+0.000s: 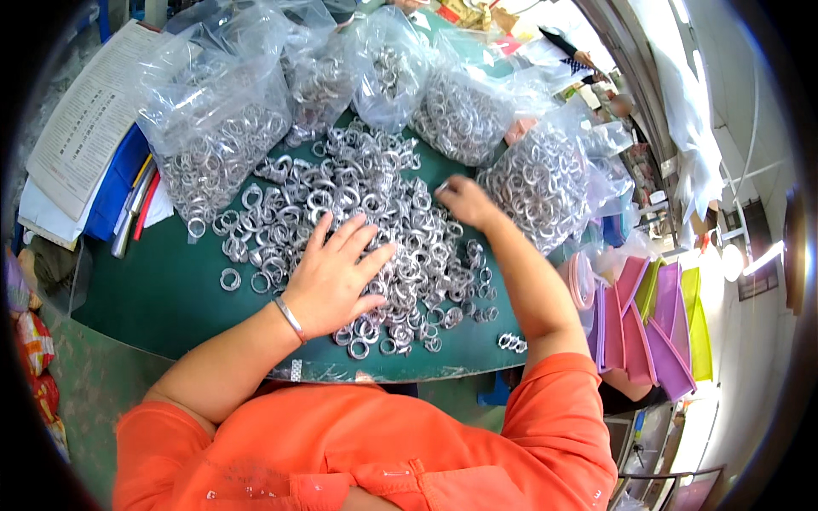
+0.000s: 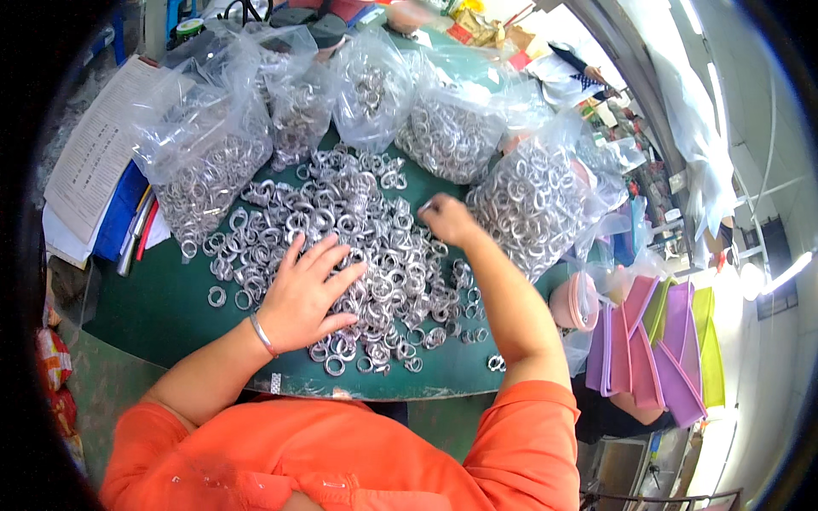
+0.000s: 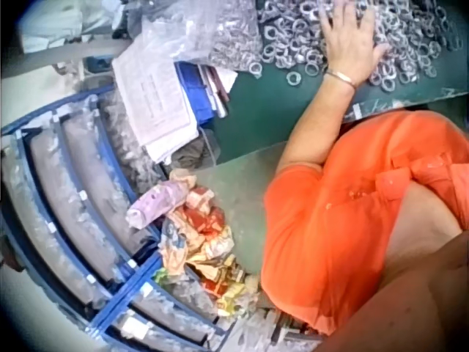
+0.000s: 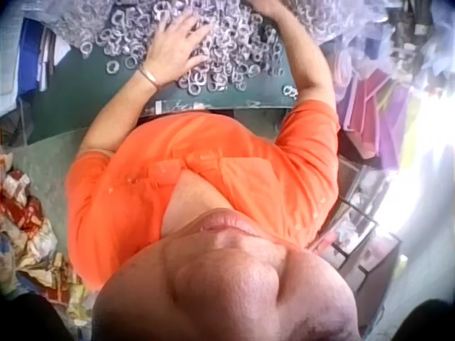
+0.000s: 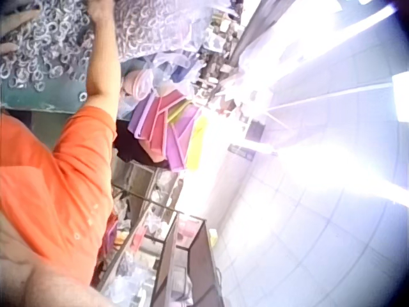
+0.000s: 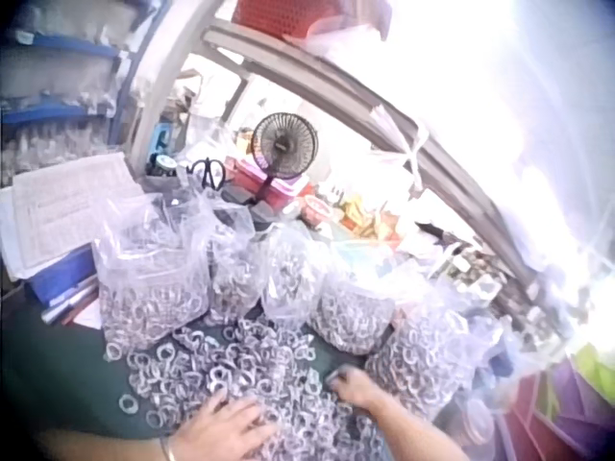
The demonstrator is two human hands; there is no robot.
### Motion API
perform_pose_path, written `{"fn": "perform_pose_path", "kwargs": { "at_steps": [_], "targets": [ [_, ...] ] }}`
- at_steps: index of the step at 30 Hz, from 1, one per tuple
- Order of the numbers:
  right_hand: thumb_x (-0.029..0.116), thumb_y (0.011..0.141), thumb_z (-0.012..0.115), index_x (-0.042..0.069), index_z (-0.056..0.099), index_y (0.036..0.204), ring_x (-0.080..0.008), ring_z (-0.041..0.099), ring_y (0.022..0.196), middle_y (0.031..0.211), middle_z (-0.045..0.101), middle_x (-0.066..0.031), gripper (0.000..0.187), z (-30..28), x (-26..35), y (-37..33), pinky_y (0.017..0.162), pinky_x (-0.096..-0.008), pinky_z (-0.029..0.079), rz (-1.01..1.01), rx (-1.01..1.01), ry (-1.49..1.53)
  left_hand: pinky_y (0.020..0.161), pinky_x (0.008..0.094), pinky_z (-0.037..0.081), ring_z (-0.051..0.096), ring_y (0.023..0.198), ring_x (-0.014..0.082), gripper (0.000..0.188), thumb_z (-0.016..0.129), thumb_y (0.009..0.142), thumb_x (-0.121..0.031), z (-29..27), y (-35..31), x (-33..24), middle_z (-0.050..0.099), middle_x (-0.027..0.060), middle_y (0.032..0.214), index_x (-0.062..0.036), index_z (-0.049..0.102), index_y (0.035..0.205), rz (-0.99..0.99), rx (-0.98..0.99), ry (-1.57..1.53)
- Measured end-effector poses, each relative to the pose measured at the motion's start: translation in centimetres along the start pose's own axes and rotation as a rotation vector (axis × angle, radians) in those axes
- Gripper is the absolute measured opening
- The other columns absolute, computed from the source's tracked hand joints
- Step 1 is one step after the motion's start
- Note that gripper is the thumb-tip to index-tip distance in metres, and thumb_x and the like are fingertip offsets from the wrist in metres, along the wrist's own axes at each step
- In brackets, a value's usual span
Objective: The person sorts small silver metal rings on a green table, picking them up individually to inspect them and placing them into piles or plastic bags. The person handles the rings by hand, occasionally moving bags of rings to organize the workspace.
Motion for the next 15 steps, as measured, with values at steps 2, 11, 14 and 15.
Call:
{"fn": "perform_pose_path", "kwargs": {
  "at_steps": [2,11,14,15],
  "targets": [
    [0.024,0.087,0.057,-0.001,0.062,0.099,-0.0223,0.062,0.088,0.089,0.066,-0.0113,0.028,1.6,1.4,-0.6,0.08,-0.0328,0.048,0.148,0.226,0.315,0.109,0.0558,0.023,0.039,0.131,0.034,0.067,0.073,0.074,-0.04,0.0,-0.1,0.2,0.049,0.0147,0.131,-0.0144,0.051,0.132,-0.011,0.009,0.001],
    [0.033,0.086,0.059,0.0,0.06,0.105,-0.0425,0.063,0.091,0.094,0.065,-0.0256,0.037,-16.9,11.7,3.2,0.08,-0.0468,0.049,-0.163,-0.477,0.074,0.109,0.056,0.023,0.038,0.131,0.0336,0.066,0.073,0.075,-0.039,-0.1,0.0,0.2,0.048,0.0142,0.131,-0.0151,0.051,0.132,-0.033,0.032,-0.012],
    [0.035,0.085,0.063,0.003,0.062,0.108,-0.0398,0.055,0.104,0.107,0.063,-0.0208,0.039,-20.6,9.7,6.3,0.088,-0.0453,0.046,-0.239,-0.743,-0.384,0.109,0.0555,0.023,0.037,0.132,0.0335,0.065,0.073,0.075,-0.039,-0.2,0.1,-0.1,0.048,0.0141,0.132,-0.0152,0.051,0.132,-0.008,0.025,-0.014],
    [0.033,0.085,0.064,0.002,0.063,0.106,-0.0408,0.055,0.104,0.109,0.062,-0.0201,0.038,-20.3,9.6,6.6,0.088,-0.0458,0.046,-0.188,-0.798,-0.432,0.11,0.0554,0.022,0.037,0.132,0.0335,0.065,0.073,0.075,-0.039,-0.2,0.0,0.0,0.047,0.0141,0.133,-0.0151,0.051,0.131,-0.011,0.026,-0.011]
  ]
}}
Point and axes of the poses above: each hand's wrist, its own y-axis towards the middle knuckle, its own z-axis out of the palm, x = y × z, the point moved 8 cm from there along y, towards the middle knuckle
